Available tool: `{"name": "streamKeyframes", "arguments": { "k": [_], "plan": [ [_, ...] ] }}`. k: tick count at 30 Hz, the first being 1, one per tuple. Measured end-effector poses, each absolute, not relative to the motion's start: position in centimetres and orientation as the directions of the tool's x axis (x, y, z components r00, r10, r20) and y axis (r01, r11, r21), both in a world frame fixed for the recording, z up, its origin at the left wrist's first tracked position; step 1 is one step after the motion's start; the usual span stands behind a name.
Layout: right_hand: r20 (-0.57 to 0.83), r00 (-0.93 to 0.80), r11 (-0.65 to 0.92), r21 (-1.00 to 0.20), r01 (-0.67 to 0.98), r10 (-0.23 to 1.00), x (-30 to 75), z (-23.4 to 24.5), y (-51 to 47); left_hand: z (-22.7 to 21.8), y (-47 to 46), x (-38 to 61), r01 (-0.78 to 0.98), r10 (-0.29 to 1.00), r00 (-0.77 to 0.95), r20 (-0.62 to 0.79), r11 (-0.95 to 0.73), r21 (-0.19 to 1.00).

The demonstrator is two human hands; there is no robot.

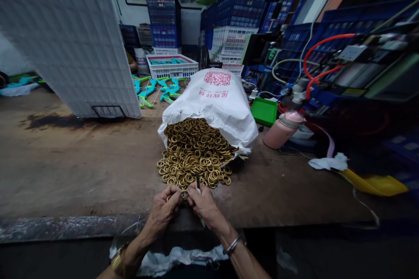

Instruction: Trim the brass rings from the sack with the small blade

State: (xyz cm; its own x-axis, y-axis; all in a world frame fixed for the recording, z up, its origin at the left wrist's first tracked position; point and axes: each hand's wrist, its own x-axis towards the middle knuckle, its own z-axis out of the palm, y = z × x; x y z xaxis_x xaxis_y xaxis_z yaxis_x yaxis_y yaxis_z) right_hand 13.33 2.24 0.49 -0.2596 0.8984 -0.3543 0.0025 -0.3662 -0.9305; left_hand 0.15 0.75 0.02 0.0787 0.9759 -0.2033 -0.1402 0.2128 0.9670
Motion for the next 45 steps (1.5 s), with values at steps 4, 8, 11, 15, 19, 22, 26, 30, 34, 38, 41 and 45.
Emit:
{"name": "streamKeyframes", "arguments": {
  "k": [4,8,11,15,19,22,26,30,34,38,41,45],
  "plan": [
    [-0.224,-0.166,-0.188,-0.96,0.209,0.96,12.9,0.4,2.5,0.2,0.7,0.3,-0.109,0.992,0.082,-0.093,0.102,0.989],
    [-0.23,-0.144,-0.188,-0.948,0.255,0.963,12.7,0.8,2.6,0.3,0.6,0.2,-0.128,0.962,0.147,-0.229,0.248,0.96],
    [-0.256,-0.146,-0.216,-0.945,0.244,0.956,12.6,1.1,2.4,0.2,0.5,-0.1,-0.171,0.9,0.265,-0.347,0.398,0.901],
    [-0.269,-0.179,-0.231,-0.95,0.209,0.946,12.5,1.1,2.3,0.2,0.2,-0.2,-0.275,0.888,0.33,-0.319,0.414,0.868],
    [-0.249,-0.206,-0.196,-0.949,0.246,0.946,12.6,1.0,2.4,0.6,0.0,-0.2,-0.297,0.904,0.303,-0.303,0.391,0.871],
    [-0.152,-0.151,-0.08,-0.912,0.402,0.977,12.9,0.9,2.3,0.8,0.0,-0.1,-0.267,0.913,0.245,-0.326,0.386,0.883],
    [-0.055,-0.215,0.119,-0.69,0.714,0.975,13.4,0.3,1.5,0.7,0.0,0.0,-0.21,0.93,0.175,-0.325,0.357,0.91],
    [-0.119,-0.294,0.215,-0.441,0.871,0.948,13.8,-0.1,0.8,0.2,-0.1,0.0,-0.181,0.956,0.171,-0.24,0.27,0.946],
    [-0.156,-0.269,0.21,-0.318,0.924,0.95,13.3,0.2,0.8,0.0,-0.2,-0.1,-0.142,0.962,0.168,-0.214,0.238,0.961],
    [-0.154,-0.211,0.169,-0.249,0.954,0.965,12.6,0.8,0.9,0.6,-0.7,-0.7,-0.146,0.952,0.172,-0.252,0.278,0.949],
    [-0.147,-0.14,0.105,-0.223,0.969,0.979,13.1,1.0,1.2,1.4,-1.7,-1.7,-0.19,0.924,0.202,-0.324,0.362,0.913],
    [-0.103,-0.137,0.102,-0.293,0.951,0.985,14.2,0.5,1.3,2.1,-2.8,-3.0,-0.344,0.889,0.275,-0.367,0.447,0.825]
  ]
}}
